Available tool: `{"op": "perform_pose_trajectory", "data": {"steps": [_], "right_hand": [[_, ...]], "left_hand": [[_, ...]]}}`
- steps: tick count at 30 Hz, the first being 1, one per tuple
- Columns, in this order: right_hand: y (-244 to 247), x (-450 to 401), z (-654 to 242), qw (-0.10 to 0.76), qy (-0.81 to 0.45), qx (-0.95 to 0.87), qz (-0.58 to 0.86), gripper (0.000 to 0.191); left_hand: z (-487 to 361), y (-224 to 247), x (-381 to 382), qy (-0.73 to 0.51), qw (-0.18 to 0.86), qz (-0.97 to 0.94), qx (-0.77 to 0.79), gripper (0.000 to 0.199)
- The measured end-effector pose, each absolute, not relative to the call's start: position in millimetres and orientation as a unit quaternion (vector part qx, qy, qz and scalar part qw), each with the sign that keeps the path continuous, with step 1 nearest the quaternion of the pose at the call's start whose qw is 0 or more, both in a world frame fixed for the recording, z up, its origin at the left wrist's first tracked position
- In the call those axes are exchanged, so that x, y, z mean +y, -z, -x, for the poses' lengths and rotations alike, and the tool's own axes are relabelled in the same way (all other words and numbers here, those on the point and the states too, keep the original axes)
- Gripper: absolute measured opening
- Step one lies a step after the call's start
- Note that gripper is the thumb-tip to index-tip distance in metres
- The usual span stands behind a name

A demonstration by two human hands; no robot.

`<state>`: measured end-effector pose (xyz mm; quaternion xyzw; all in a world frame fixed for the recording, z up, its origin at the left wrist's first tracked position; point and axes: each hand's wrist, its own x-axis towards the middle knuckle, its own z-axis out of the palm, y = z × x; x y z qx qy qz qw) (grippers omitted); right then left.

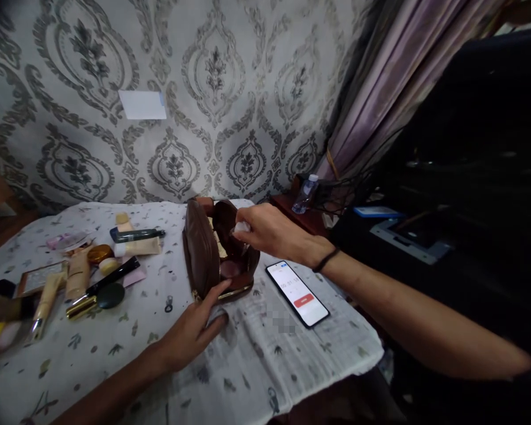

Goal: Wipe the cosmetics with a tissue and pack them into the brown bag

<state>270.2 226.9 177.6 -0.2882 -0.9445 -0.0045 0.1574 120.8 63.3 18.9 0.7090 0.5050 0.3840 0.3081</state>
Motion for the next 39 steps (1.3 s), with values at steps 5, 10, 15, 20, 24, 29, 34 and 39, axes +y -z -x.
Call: {"op": "perform_pose_trajectory", "data": {"steps": [5,10,15,20,24,29,34,39], "right_hand": [[-179.7,218.1,-250.5,0.017,0.071,-0.954,0.291,0.008],[-192.2,203.3,-231.2,-0.125,0.093,-0.939,0.307,0.013],[-192.8,212.7,-223.0,-0.166,0.09,-0.935,0.3,0.022],[-189.1,235.5,-220.9,-0.203,0.063,-0.933,0.292,0.025],[-185.9,242.1,-216.1,-0.227,0.063,-0.927,0.292,0.028],[-187.7,227.4,-213.7,-0.234,0.099,-0.911,0.326,0.035],[-185.2,205.3,-209.4,-0.22,0.113,-0.917,0.312,0.034],[-176.2,215.1,-204.0,-0.241,0.095,-0.927,0.272,0.034]], "left_hand": [[-123.3,-10.7,64.3,-0.36,0.344,-0.711,0.497,0.068],[-122.8,-10.9,62.3,-0.368,0.357,-0.706,0.489,0.067],[-121.2,-12.1,62.6,-0.363,0.366,-0.705,0.486,0.07],[-119.9,-12.0,63.5,-0.364,0.366,-0.71,0.48,0.071],[-118.7,-11.8,63.3,-0.354,0.371,-0.708,0.485,0.071],[-118.4,-10.1,63.6,-0.358,0.371,-0.705,0.487,0.071],[-119.5,-9.6,64.3,-0.362,0.364,-0.7,0.496,0.071],[-118.6,-7.7,63.3,-0.351,0.331,-0.718,0.502,0.072]]}}
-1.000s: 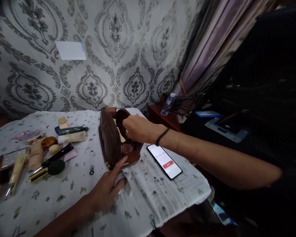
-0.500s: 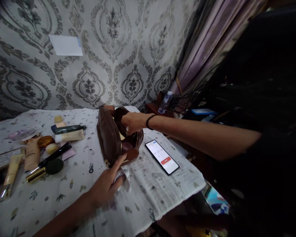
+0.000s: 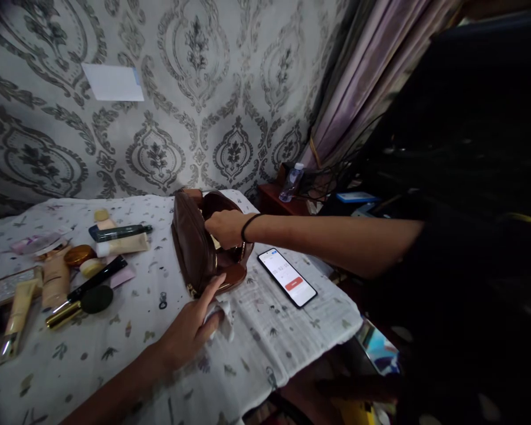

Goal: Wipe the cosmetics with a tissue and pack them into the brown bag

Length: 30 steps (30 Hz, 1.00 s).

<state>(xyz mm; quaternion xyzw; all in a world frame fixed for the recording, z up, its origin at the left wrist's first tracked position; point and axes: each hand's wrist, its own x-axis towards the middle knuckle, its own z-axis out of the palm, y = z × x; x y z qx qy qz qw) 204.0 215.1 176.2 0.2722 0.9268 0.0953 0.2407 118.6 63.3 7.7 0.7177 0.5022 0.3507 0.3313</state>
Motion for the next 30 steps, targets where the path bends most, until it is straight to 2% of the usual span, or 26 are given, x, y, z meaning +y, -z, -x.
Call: {"op": "perform_pose_trajectory", "data": {"steps": [3,8,11,16,23,27,30], "right_hand": [[-171.9,232.4,-210.2,0.251,-0.053,0.92,-0.298,0.035],[-169.4,238.7,-221.3,0.231,-0.032,0.915,-0.328,0.038],[-171.6,231.5,-221.8,0.229,-0.053,0.918,-0.32,0.038],[-177.3,226.8,-226.3,0.223,-0.083,0.921,-0.308,0.036],[-179.1,230.9,-231.1,0.24,-0.087,0.929,-0.269,0.037],[-182.8,230.5,-227.9,0.257,-0.091,0.928,-0.252,0.036],[-185.6,228.9,-224.6,0.279,-0.093,0.928,-0.23,0.034]], "left_hand": [[-119.7,-10.7,61.9,-0.334,0.258,-0.747,0.513,0.068],[-130.6,-40.4,65.8,-0.293,-0.016,-0.791,0.536,0.044],[-138.9,-58.7,73.5,-0.231,-0.113,-0.812,0.524,0.032],[-145.3,-52.8,81.9,-0.184,-0.126,-0.821,0.526,0.021],[-138.1,-50.3,81.5,-0.265,-0.14,-0.787,0.539,0.027],[-135.6,-51.0,80.2,-0.216,-0.096,-0.831,0.503,0.021],[-138.0,-46.4,76.9,-0.171,-0.079,-0.841,0.507,0.026]]}}
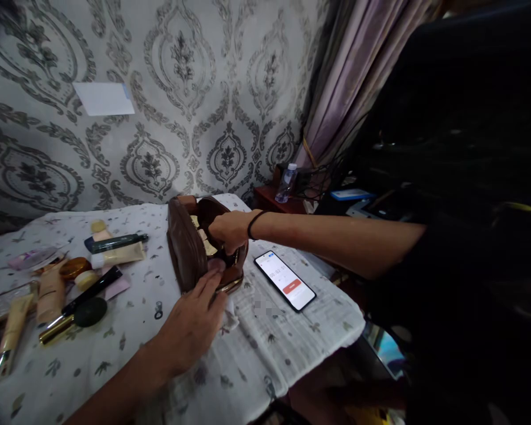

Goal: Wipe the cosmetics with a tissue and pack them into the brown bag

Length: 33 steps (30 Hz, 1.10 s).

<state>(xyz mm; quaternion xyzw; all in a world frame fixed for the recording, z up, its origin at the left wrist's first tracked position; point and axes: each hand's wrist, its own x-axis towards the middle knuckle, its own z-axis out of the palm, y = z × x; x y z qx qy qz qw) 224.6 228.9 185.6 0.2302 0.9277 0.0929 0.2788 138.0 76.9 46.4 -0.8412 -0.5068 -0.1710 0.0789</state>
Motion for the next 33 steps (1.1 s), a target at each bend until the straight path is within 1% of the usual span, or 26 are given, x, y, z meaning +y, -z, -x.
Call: {"op": "perform_pose_trajectory", "data": {"steps": [3,6,9,13,16,18,22,27,30,33], "right_hand": [[-185.9,229.2,-222.4,0.288,-0.096,0.928,-0.217,0.034],[-183.8,231.5,-223.4,0.289,-0.102,0.927,-0.216,0.036],[-181.3,233.1,-227.2,0.271,-0.112,0.93,-0.223,0.038],[-179.4,232.6,-229.9,0.251,-0.114,0.933,-0.23,0.039],[-179.6,231.6,-227.2,0.26,-0.11,0.933,-0.224,0.039],[-180.7,230.5,-224.2,0.269,-0.111,0.931,-0.222,0.037],[-182.2,227.4,-219.3,0.275,-0.111,0.929,-0.221,0.036],[-173.5,226.0,-216.5,0.245,-0.146,0.94,-0.186,0.037],[-168.0,228.3,-215.9,0.246,-0.173,0.942,-0.15,0.035],[-165.9,230.2,-216.3,0.273,-0.18,0.933,-0.152,0.036]], "left_hand": [[-144.2,-53.5,77.4,0.092,0.062,0.838,-0.534,0.034],[-152.0,-71.0,85.3,0.005,0.027,0.844,-0.536,0.047],[-156.6,-84.5,96.9,-0.034,0.027,0.845,-0.533,0.051],[-153.2,-89.4,106.9,-0.036,0.011,0.861,-0.508,0.043],[-148.0,-89.5,108.3,-0.019,-0.009,0.872,-0.489,0.029],[-145.8,-89.1,107.8,-0.01,-0.012,0.874,-0.486,0.026],[-145.8,-89.4,105.5,-0.005,-0.008,0.872,-0.49,0.028],[-148.8,-92.8,102.5,-0.023,-0.013,0.866,-0.5,0.04],[-149.4,-88.4,102.2,-0.017,-0.014,0.863,-0.506,0.035],[-150.1,-79.4,102.7,0.0,0.008,0.861,-0.508,0.033]]}}
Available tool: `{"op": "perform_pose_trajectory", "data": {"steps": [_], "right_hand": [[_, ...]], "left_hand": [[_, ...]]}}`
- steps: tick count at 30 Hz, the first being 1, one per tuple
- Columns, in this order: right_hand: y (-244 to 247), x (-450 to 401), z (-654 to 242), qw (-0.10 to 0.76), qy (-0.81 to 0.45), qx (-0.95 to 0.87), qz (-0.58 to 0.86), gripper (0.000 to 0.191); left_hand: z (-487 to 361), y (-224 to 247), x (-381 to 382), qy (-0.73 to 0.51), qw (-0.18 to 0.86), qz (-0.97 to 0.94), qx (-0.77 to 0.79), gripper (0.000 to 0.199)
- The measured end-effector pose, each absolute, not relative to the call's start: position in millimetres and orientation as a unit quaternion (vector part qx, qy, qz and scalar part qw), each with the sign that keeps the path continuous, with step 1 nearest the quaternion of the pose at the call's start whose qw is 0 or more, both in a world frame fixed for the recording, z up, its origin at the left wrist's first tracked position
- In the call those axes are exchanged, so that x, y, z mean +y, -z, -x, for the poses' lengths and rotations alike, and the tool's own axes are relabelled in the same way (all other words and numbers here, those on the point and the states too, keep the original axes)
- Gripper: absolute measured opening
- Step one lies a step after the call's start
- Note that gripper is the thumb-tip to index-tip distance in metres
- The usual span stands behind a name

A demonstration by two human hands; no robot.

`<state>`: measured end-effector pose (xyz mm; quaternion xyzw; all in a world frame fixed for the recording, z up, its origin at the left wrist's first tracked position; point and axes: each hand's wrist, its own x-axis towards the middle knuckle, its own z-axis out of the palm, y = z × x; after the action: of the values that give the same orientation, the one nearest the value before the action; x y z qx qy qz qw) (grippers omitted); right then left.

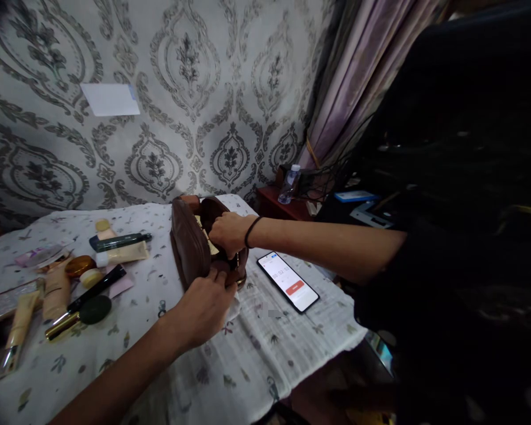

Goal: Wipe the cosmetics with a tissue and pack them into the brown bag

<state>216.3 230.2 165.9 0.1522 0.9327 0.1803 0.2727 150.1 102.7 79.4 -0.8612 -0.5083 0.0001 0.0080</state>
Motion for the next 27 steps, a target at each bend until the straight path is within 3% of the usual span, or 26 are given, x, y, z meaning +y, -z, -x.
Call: {"op": "perform_pose_trajectory", "data": {"steps": [12,16,27], "right_hand": [[-163.8,235.3,-202.9,0.37,-0.111,0.9,-0.201,0.052],[-168.2,238.5,-201.0,0.385,-0.089,0.898,-0.191,0.058],[-166.0,227.7,-204.6,0.368,-0.135,0.9,-0.193,0.049]], "left_hand": [[-149.8,-74.9,102.7,0.0,0.031,0.848,-0.529,0.048],[-149.9,-75.8,103.6,-0.009,0.026,0.844,-0.535,0.041],[-148.0,-74.4,103.9,-0.02,0.028,0.848,-0.529,0.038]]}}
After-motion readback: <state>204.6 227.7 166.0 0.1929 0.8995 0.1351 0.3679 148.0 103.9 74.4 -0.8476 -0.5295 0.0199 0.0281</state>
